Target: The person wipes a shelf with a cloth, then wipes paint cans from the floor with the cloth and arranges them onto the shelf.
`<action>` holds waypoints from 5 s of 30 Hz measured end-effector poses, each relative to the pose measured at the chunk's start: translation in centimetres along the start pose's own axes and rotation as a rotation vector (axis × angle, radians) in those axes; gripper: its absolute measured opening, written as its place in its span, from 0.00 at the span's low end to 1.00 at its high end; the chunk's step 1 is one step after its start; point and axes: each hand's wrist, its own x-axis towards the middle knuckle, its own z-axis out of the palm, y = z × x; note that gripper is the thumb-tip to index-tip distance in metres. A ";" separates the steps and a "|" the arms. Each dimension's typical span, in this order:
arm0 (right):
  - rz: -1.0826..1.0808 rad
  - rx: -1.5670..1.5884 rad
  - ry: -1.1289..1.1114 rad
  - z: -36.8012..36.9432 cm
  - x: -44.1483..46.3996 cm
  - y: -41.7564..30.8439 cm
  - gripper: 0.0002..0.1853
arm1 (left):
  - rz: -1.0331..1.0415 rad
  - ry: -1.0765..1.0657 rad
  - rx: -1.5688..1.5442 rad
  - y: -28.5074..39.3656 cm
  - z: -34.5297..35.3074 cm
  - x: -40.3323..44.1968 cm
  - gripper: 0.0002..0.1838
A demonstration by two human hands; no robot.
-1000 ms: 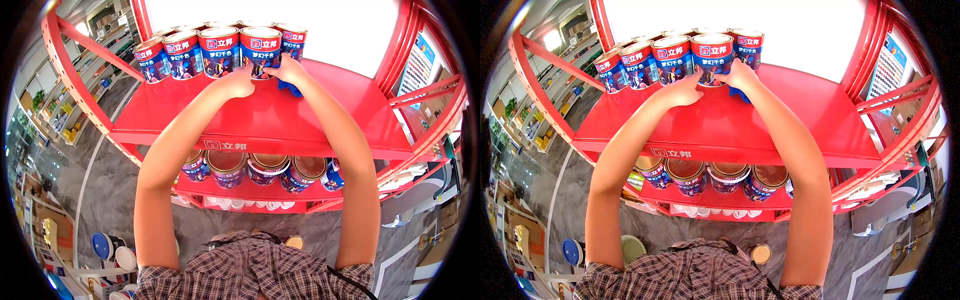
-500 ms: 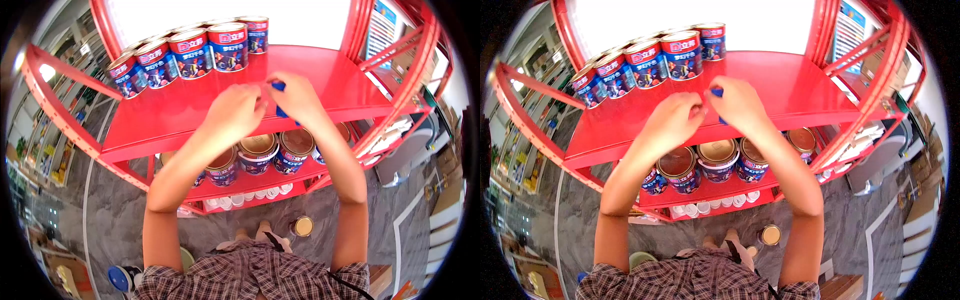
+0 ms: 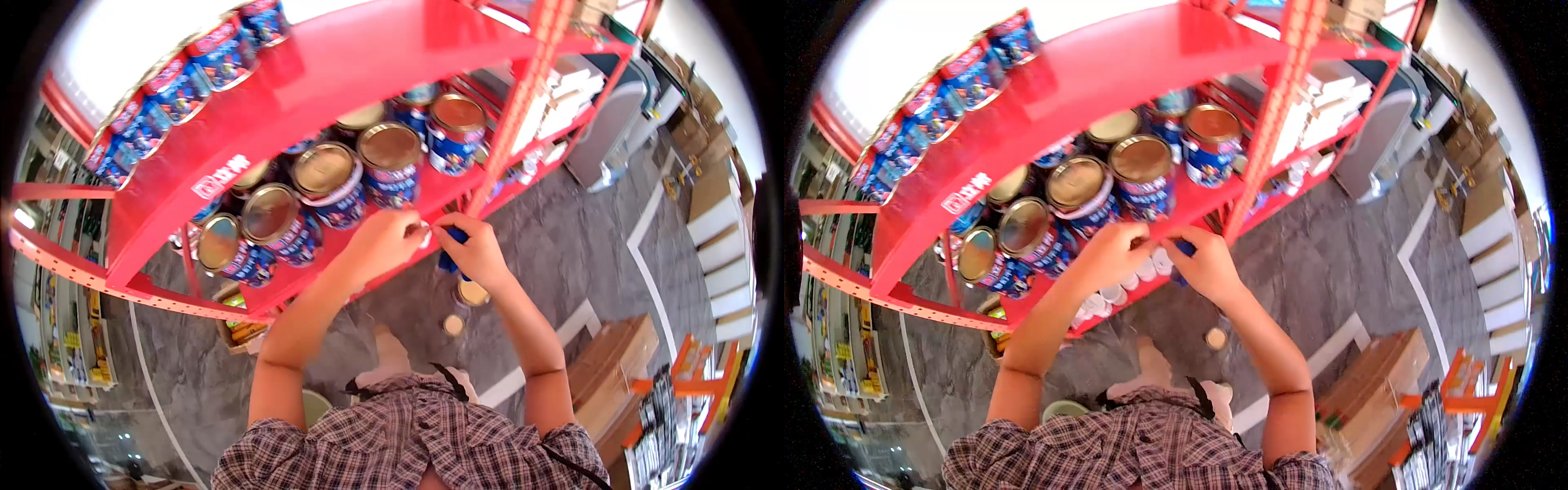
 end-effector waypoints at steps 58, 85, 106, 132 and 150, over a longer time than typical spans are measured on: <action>1.110 0.379 0.253 13.1 -40.9 74.8 0.49 | -1.246 -0.110 -0.845 -49.5 70.3 -15.8 0.31; -0.205 0.122 0.091 -8.6 0.0 3.8 0.58 | -0.202 0.258 -0.391 5.1 4.6 2.1 0.38; -0.443 0.279 -0.205 -1.1 32.3 -9.6 0.33 | 0.139 0.594 -0.075 2.2 -17.9 15.0 0.45; -0.332 -0.053 -0.513 9.0 43.3 -9.5 0.34 | -0.304 0.443 0.775 -3.1 -22.1 14.6 0.34; -0.441 -0.285 -0.297 12.7 46.3 -6.8 0.37 | -0.383 0.397 0.799 -6.0 -24.2 15.6 0.31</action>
